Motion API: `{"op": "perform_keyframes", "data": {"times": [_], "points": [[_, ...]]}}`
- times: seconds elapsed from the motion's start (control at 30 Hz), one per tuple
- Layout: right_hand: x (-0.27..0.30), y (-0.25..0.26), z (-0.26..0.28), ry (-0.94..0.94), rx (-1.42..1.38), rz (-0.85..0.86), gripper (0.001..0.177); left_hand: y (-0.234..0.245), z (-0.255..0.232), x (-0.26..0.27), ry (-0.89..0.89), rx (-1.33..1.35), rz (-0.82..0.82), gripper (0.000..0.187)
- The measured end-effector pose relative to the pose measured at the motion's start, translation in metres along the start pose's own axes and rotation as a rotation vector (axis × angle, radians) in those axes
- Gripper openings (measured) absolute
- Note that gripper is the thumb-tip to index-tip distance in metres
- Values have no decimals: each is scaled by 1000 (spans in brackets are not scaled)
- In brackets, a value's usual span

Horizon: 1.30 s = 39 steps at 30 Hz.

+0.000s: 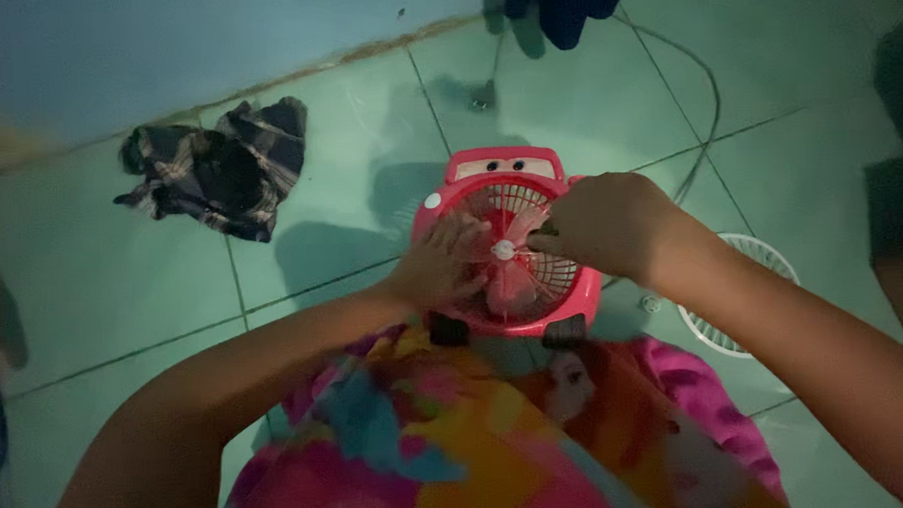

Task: The person disassembles a pink car-shaped electric fan on the floor. They use a screwdriver to remove screws from the rear grille, then detach the front grille and the central hub cap to access the fan blades.

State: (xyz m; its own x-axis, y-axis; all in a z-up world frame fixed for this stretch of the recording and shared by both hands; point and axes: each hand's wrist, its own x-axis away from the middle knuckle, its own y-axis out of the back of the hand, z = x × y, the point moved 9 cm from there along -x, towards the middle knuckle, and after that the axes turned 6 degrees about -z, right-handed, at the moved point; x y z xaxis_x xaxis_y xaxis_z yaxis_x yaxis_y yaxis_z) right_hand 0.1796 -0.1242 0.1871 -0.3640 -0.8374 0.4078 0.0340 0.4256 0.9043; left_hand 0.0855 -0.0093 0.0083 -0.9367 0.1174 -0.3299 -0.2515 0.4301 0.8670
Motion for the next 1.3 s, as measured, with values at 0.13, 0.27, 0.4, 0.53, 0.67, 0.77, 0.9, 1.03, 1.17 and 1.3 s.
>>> {"op": "perform_keyframes", "data": {"times": [0.13, 0.27, 0.4, 0.53, 0.67, 0.77, 0.9, 1.03, 1.17, 1.3], "points": [[-11, 8, -7, -43, -58, -1, 42, -9, 2, 1, 6, -126, 71, 86], [-12, 8, -17, -193, -219, 28, 58, -17, 9, 5, 88, -109, 178, 84], [-10, 17, -18, -130, -231, 74, 98, -11, 3, 1, 29, -98, 98, 78], [4, 16, -14, -170, -314, 160, 59, -14, 5, 4, 51, -78, 93, 88], [20, 14, -3, -152, -184, 199, 50, -6, 4, 4, 6, -93, 67, 83], [13, 38, 7, -20, -170, -34, 46, -2, 0, 2, -36, -132, 71, 82], [8, 46, 6, 25, -184, -96, 49, -7, 1, -3, 21, 2, 130, 91], [-3, 52, 14, 67, -243, -184, 51, 3, -8, 1, -69, -86, 34, 89], [-22, 35, 20, -18, -100, -110, 53, -6, -5, 0, -20, -118, 94, 86], [-28, 38, 29, 50, 19, -284, 34, -12, -5, -9, 15, -113, 76, 96]]}}
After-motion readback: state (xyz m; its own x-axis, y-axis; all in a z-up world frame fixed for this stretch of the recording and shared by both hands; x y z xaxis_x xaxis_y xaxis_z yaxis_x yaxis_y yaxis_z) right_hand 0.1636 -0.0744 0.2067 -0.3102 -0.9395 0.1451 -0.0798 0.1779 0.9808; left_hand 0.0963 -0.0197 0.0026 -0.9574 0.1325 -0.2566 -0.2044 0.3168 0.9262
